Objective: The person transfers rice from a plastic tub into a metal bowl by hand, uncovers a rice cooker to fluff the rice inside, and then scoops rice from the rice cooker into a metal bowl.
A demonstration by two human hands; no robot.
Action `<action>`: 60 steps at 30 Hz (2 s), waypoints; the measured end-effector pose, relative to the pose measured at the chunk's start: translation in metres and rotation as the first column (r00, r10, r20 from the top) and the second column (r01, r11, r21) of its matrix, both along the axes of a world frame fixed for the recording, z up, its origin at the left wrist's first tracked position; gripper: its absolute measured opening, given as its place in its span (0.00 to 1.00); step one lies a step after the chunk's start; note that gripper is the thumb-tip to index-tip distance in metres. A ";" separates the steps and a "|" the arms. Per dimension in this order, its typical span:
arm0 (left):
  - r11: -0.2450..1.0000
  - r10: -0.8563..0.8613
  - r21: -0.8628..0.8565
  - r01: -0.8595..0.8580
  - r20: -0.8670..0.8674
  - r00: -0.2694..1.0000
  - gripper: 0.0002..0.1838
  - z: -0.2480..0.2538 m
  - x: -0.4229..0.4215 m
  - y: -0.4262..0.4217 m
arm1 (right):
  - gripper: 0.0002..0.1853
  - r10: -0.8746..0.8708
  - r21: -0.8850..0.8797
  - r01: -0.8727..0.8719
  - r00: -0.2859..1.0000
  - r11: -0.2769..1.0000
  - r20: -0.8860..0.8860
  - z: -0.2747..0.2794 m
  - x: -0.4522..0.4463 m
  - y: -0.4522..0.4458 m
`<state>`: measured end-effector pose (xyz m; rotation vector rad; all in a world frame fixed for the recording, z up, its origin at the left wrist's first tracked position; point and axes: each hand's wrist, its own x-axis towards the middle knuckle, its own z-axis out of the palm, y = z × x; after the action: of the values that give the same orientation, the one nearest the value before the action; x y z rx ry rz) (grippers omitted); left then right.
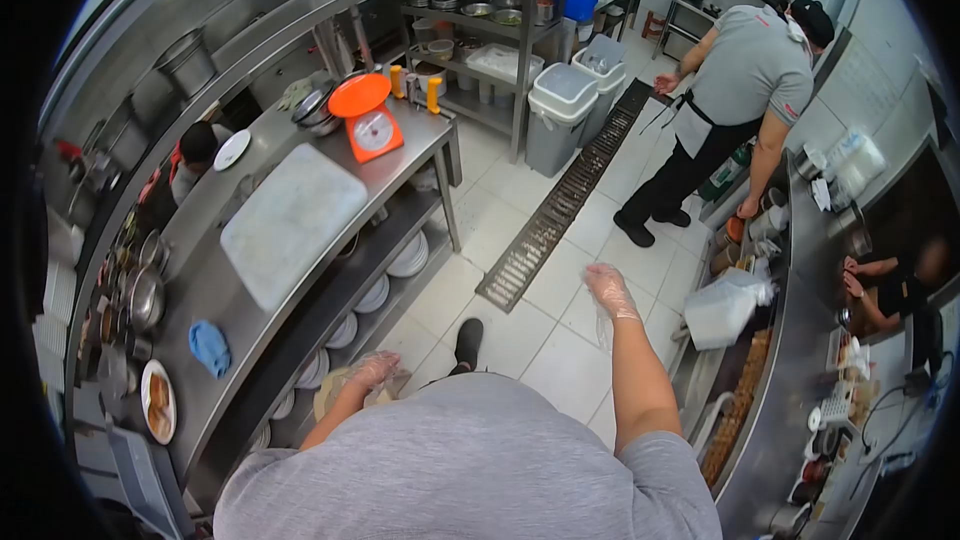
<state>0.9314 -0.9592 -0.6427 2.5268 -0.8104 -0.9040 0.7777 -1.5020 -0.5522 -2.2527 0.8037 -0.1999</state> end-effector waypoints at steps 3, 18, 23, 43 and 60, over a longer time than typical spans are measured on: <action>0.966 -0.212 -0.105 0.235 0.191 0.958 0.20 -0.001 0.100 -0.068 | 0.13 -0.058 0.419 0.007 0.992 0.908 0.108 0.009 0.057 -0.006; 0.759 -0.194 -0.649 0.044 -0.162 0.967 0.24 0.275 0.470 -0.561 | 0.16 0.172 0.317 0.089 0.687 0.944 -0.706 -0.145 0.032 -0.222; 0.783 0.133 -0.618 -0.071 0.055 0.990 0.22 0.288 0.635 -0.646 | 0.16 0.246 -0.688 -0.330 0.944 0.646 -0.222 -0.209 0.194 -0.428; 0.535 0.845 -0.419 -0.733 0.253 0.472 0.21 0.222 1.279 -0.706 | 0.09 0.454 0.339 -0.302 0.590 0.891 -0.668 -0.058 0.633 -0.517; 0.560 0.829 -0.496 -0.664 0.336 0.448 0.16 0.226 1.380 -0.709 | 0.03 0.599 0.292 -0.573 0.472 0.766 -0.647 0.017 0.784 -0.552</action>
<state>2.3112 -1.6677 -0.4168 2.4405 0.1640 0.2572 1.5617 -2.0540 -0.5356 -2.4194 0.2996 1.0946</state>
